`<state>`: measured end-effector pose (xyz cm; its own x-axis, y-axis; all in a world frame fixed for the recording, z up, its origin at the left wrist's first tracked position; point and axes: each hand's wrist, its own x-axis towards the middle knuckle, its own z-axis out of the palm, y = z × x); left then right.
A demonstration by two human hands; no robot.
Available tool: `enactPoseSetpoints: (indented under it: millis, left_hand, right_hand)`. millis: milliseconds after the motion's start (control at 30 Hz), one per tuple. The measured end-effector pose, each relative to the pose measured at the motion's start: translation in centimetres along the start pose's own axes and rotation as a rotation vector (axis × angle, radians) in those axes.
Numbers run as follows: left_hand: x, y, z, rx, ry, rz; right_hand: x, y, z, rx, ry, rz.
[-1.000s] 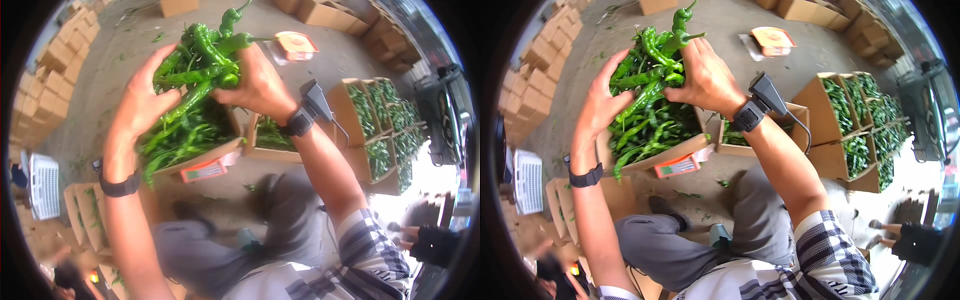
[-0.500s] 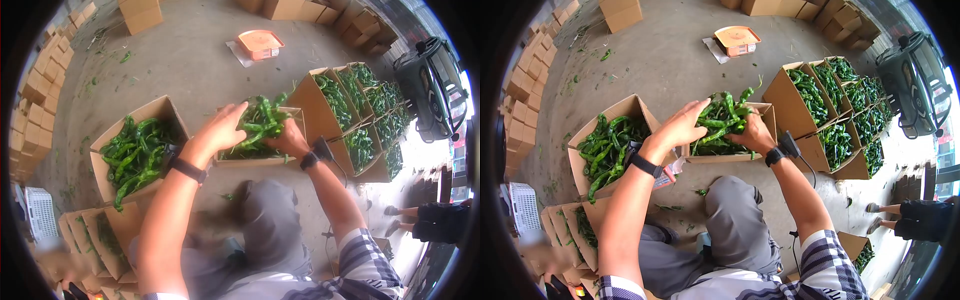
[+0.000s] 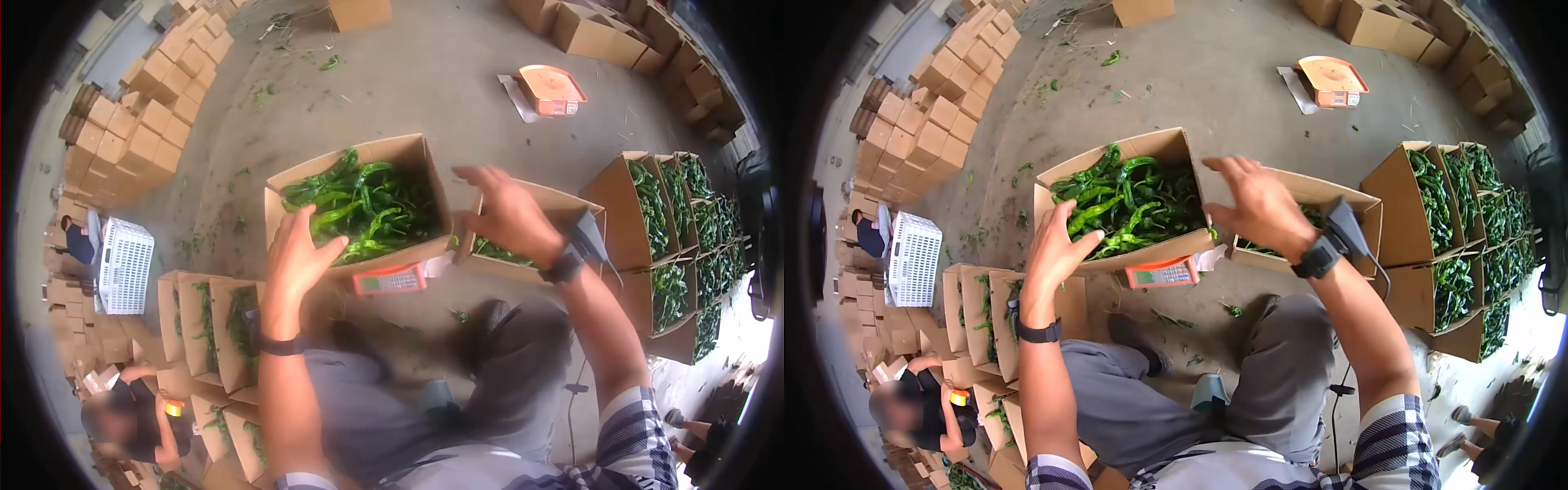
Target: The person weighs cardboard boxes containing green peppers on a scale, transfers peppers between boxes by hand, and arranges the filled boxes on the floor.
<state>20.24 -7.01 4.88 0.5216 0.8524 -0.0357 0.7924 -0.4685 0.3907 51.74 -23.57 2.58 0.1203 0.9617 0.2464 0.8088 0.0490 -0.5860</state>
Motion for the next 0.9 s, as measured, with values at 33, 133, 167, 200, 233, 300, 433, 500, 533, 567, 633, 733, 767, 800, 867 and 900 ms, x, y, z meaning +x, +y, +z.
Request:
enactPoseSetpoints:
  millis: [33, 133, 167, 200, 233, 300, 433, 500, 533, 567, 633, 733, 767, 800, 867, 900]
  left_hand:
    - [-0.3, -1.4, 0.1, 0.083, -0.03, 0.027]
    - [-0.6, -5.6, 1.6, 0.125, -0.146, -0.007]
    - [-0.4, -6.2, 1.6, 0.118, -0.132, -0.014]
    - [-0.2, -6.6, 1.5, 0.101, -0.165, -0.021]
    - [0.0, -7.2, 1.6, 0.083, -0.195, -0.028]
    - [0.5, -8.7, 2.9, 0.05, -0.163, -0.015]
    - [0.9, -9.6, 2.8, -0.038, 0.015, 0.088]
    - [1.4, -9.3, 2.3, -0.049, 0.0, 0.069]
    - [1.5, -8.9, 2.3, -0.036, 0.047, 0.105]
    - [1.6, -8.8, 2.3, -0.02, 0.096, 0.142]
    - [1.8, -9.0, 3.8, 0.019, 0.099, 0.157]
    - [2.2, -8.2, 3.3, 0.001, -0.062, 0.032]
    - [2.3, -8.0, 3.4, 0.002, -0.063, 0.029]
    - [2.4, -7.9, 3.6, -0.032, -0.059, 0.005]
    - [2.4, -8.0, 4.6, 0.099, 0.136, 0.062]
    - [2.4, -7.8, 4.0, 0.034, 0.197, 0.036]
  right_hand:
    - [2.4, -2.0, 1.1, -0.001, -0.035, -0.08]
    - [9.4, -7.0, 6.8, -0.128, -0.192, -0.236]
    - [11.4, -7.6, 8.9, -0.195, -0.239, -0.262]
    - [13.0, -7.9, 11.2, -0.26, -0.276, -0.281]
    - [14.6, -7.5, 13.5, -0.32, -0.275, -0.324]
    - [16.6, -7.4, 16.0, -0.448, -0.253, -0.357]
    - [17.6, -6.3, 18.7, -0.616, -0.35, -0.207]
    - [18.2, -5.4, 18.8, -0.66, -0.351, -0.222]
    - [18.4, -5.1, 18.9, -0.695, -0.341, -0.225]
    - [18.5, -4.9, 19.1, -0.7, -0.345, -0.227]
    - [18.0, -4.1, 19.6, -0.572, -0.298, -0.281]
    - [18.2, -4.0, 19.2, -0.5, -0.402, -0.19]
    - [18.3, -4.1, 18.9, -0.442, -0.47, -0.109]
    - [18.5, -3.8, 19.0, -0.481, -0.454, -0.162]
    - [18.6, -2.8, 18.9, -0.437, -0.481, -0.159]
    - [18.4, -3.0, 18.5, -0.396, -0.506, -0.157]
